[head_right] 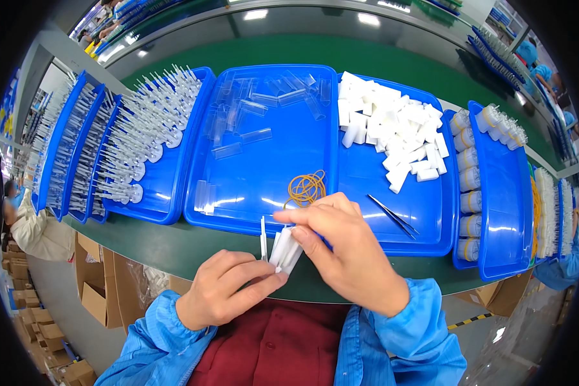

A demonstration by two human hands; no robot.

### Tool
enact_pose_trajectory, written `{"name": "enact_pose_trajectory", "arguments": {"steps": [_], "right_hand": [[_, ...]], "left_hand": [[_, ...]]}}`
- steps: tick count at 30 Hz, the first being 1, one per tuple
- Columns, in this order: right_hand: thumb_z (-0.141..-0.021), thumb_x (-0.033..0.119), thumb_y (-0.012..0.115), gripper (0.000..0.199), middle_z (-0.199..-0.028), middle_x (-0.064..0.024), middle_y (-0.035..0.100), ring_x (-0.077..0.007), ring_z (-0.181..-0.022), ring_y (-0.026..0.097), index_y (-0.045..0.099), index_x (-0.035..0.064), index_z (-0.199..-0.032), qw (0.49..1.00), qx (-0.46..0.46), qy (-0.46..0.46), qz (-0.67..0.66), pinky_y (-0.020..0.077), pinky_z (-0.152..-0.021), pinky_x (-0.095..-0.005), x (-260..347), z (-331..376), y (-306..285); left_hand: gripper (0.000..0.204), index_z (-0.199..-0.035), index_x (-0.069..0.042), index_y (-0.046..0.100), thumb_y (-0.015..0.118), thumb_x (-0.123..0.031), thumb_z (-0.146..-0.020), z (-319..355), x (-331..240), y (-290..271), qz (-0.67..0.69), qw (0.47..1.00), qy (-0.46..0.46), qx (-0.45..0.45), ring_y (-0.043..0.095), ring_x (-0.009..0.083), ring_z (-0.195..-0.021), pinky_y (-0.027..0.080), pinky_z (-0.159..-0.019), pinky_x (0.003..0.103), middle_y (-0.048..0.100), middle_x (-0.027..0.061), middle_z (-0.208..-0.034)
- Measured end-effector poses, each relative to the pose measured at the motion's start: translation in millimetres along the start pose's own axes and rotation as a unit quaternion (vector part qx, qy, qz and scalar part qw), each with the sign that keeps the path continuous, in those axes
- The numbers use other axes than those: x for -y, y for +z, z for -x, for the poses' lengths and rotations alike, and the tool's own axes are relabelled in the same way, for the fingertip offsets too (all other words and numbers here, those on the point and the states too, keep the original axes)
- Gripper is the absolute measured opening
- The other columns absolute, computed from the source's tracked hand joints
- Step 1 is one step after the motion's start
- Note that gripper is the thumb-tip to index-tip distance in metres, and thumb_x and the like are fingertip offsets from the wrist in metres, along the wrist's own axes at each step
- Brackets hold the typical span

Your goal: Assembling small white plastic components by inserting them into clear plastic tubes and securing them with a rubber band.

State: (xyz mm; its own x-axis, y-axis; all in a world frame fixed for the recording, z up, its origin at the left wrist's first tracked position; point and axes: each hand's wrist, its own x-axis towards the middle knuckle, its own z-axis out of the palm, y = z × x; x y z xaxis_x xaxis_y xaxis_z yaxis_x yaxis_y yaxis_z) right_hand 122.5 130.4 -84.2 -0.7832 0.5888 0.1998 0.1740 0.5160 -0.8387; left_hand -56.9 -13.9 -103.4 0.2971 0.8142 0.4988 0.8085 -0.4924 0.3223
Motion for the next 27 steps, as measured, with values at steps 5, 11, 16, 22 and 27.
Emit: {"name": "enact_pose_trajectory", "arguments": {"steps": [5,11,16,22,27], "right_hand": [[-0.082,-0.002,0.063,0.029,-0.097,-0.0054,0.063,-0.027,-0.099,0.056,0.07,0.0098,-0.108,0.978,-0.022,-0.155,0.141,0.0424,-0.091,-0.0393,-3,5,12],[-0.091,-0.004,0.054,0.024,-0.104,-0.008,0.064,-0.0287,-0.102,0.056,0.068,0.0055,-0.108,0.995,-0.048,-0.036,-0.073,0.0428,-0.094,-0.0394,-7,16,20],[-0.097,-0.001,0.05,0.022,-0.105,-0.0096,0.064,-0.0293,-0.103,0.055,0.067,0.0043,-0.11,0.992,-0.045,-0.028,-0.111,0.0439,-0.094,-0.0385,-11,21,20],[-0.08,-0.009,0.058,0.033,-0.101,-0.0097,0.067,-0.0301,-0.097,0.059,0.069,0.0042,-0.109,0.926,-0.181,-0.035,0.33,0.0445,-0.085,-0.0385,-65,15,-57],[-0.075,-0.008,0.062,0.03,-0.094,-0.0091,0.064,-0.0286,-0.093,0.059,0.068,0.005,-0.101,0.894,-0.023,-0.022,0.448,0.0465,-0.08,-0.0397,-93,17,-92]], "left_hand": [[0.032,-0.106,-0.005,0.069,0.073,-0.007,-0.074,4,11,5,0.027,0.995,-0.008,-0.093,0.065,0.0237,-0.086,0.054,-0.067,0.034,0.064,0.0074,-0.104],[0.042,-0.108,-0.006,0.066,0.084,-0.003,-0.07,3,12,15,0.099,0.984,-0.066,-0.134,0.067,0.0248,-0.085,0.055,-0.068,0.034,0.066,0.0086,-0.103],[0.04,-0.106,-0.007,0.068,0.085,-0.002,-0.07,-2,3,16,0.226,0.958,-0.151,-0.089,0.067,0.0235,-0.082,0.054,-0.069,0.034,0.066,0.0076,-0.099],[0.038,-0.102,-0.007,0.07,0.083,0.004,-0.068,-1,5,19,0.14,0.98,-0.119,-0.079,0.065,0.0228,-0.077,0.05,-0.065,0.034,0.065,0.0062,-0.093],[0.042,-0.102,-0.007,0.07,0.083,0.007,-0.064,-3,6,21,0.115,0.983,-0.122,-0.077,0.064,0.023,-0.077,0.05,-0.065,0.034,0.065,0.0064,-0.092]]}}
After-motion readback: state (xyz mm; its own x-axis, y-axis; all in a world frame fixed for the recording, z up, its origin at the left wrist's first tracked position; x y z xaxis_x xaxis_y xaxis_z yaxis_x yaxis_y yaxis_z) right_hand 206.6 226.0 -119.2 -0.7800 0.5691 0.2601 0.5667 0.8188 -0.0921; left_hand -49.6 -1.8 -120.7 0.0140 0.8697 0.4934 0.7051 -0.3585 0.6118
